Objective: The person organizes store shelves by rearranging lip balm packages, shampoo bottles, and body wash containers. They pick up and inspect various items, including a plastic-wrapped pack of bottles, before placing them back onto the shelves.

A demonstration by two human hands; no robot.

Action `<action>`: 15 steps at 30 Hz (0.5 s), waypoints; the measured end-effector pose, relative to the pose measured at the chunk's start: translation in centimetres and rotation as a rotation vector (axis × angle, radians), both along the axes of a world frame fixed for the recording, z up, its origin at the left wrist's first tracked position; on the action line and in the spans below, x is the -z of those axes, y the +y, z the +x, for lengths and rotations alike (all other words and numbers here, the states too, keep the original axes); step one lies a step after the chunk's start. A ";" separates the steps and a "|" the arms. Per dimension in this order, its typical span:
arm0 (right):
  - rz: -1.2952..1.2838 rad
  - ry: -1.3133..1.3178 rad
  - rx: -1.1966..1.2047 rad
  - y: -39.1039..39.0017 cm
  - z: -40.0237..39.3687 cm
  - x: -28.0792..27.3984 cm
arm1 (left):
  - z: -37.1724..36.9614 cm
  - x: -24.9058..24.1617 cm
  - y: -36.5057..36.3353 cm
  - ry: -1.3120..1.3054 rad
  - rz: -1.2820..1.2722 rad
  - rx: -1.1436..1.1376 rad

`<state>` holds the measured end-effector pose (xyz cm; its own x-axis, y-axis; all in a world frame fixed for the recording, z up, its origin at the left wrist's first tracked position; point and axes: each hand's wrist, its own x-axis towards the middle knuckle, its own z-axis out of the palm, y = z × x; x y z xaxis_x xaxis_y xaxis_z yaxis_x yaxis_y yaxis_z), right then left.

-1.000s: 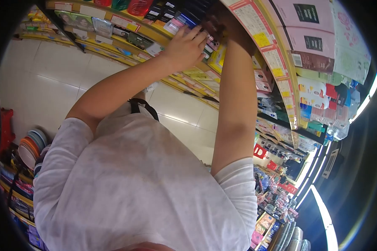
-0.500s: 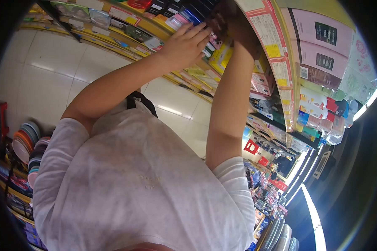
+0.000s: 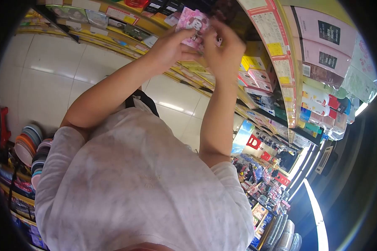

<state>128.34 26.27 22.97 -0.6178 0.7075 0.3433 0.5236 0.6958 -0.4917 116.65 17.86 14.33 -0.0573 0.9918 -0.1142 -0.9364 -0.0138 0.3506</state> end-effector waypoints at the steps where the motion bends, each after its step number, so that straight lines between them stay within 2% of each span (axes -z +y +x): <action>1: 0.233 -0.202 0.078 3.1 -0.6 -0.3 | 0.1 -0.4 -0.3 0.032 0.002 0.009; 2: 0.463 -0.406 0.159 6.2 -1.8 -0.5 | 0.3 -0.8 -0.6 0.064 0.004 0.022; 3: 0.574 -0.519 0.186 8.8 -2.9 -0.4 | 0.4 -0.9 -0.9 0.122 0.009 0.014; 7: 0.435 -0.739 0.151 15.0 -5.1 2.0 | 0.3 -0.7 -1.9 0.190 0.035 -0.021; 15: 0.358 -0.721 0.189 17.1 -5.6 2.1 | -0.6 0.7 -2.3 0.320 -0.027 -0.171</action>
